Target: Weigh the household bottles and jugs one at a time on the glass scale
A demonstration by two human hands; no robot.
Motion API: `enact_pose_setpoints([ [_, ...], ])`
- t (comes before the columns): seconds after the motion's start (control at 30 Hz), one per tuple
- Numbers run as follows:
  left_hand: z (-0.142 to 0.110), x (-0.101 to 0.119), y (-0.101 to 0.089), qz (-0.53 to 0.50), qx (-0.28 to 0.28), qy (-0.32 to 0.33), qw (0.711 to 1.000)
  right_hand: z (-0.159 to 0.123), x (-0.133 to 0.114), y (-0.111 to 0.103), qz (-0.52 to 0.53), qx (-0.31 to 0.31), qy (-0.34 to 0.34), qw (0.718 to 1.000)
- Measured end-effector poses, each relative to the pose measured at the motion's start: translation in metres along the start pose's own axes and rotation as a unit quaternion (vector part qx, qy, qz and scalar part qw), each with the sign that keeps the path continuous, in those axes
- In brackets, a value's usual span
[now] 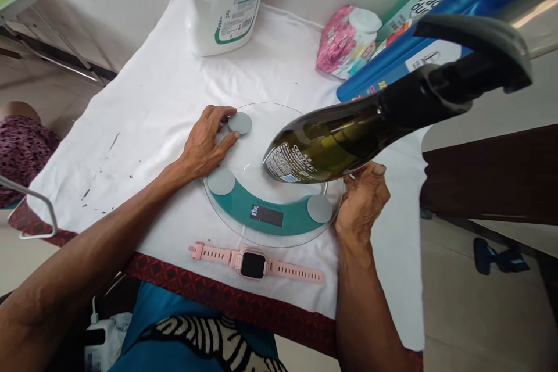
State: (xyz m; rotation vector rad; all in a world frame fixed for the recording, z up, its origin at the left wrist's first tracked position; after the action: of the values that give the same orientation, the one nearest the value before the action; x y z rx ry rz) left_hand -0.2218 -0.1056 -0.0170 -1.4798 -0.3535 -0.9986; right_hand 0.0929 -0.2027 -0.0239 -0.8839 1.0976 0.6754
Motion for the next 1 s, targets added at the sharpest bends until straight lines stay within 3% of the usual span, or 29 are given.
enact_pose_setpoints([
  [0.13,0.0,-0.002,0.0,-0.017,0.004,-0.013,1.0,-0.005,-0.051,0.0,0.019,0.01,-0.063,0.998],
  [0.27,-0.001,-0.001,-0.001,-0.024,0.009,-0.011,1.0,-0.005,-0.114,0.019,0.085,-0.065,-0.124,0.987],
  [0.33,-0.002,-0.001,-0.002,-0.026,0.015,-0.005,1.0,-0.005,-0.135,0.034,0.08,-0.095,-0.117,0.985],
  [0.5,-0.003,-0.004,-0.003,-0.042,0.029,-0.006,0.999,-0.008,-0.148,0.066,0.023,-0.141,-0.048,0.989],
  [0.7,-0.005,-0.003,-0.003,-0.059,0.033,-0.014,0.998,-0.007,-0.146,0.07,0.048,-0.132,-0.037,0.989],
  [0.8,-0.006,-0.003,-0.003,-0.066,0.031,-0.02,0.997,0.023,-0.158,0.059,0.072,-0.064,-0.081,0.992],
  [0.9,-0.006,-0.003,-0.002,-0.072,0.037,-0.015,0.997,0.075,-0.18,0.053,0.025,0.018,-0.196,0.98],
  [1.0,-0.005,-0.003,-0.002,-0.078,0.044,-0.014,0.996,0.136,-0.179,0.066,-0.023,0.028,-0.249,0.968],
])
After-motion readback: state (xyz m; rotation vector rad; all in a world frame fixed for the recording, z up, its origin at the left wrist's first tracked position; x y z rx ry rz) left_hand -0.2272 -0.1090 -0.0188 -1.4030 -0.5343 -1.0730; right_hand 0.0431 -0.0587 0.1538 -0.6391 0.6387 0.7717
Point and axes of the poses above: each hand's wrist, its own z-axis towards the middle knuckle, its own y-axis out of the palm, x = y × z, the point moved 7 cm from there along z, towards the middle knuckle, and after that the axes turned 8 degrees about -x, right-handed, at the moved point
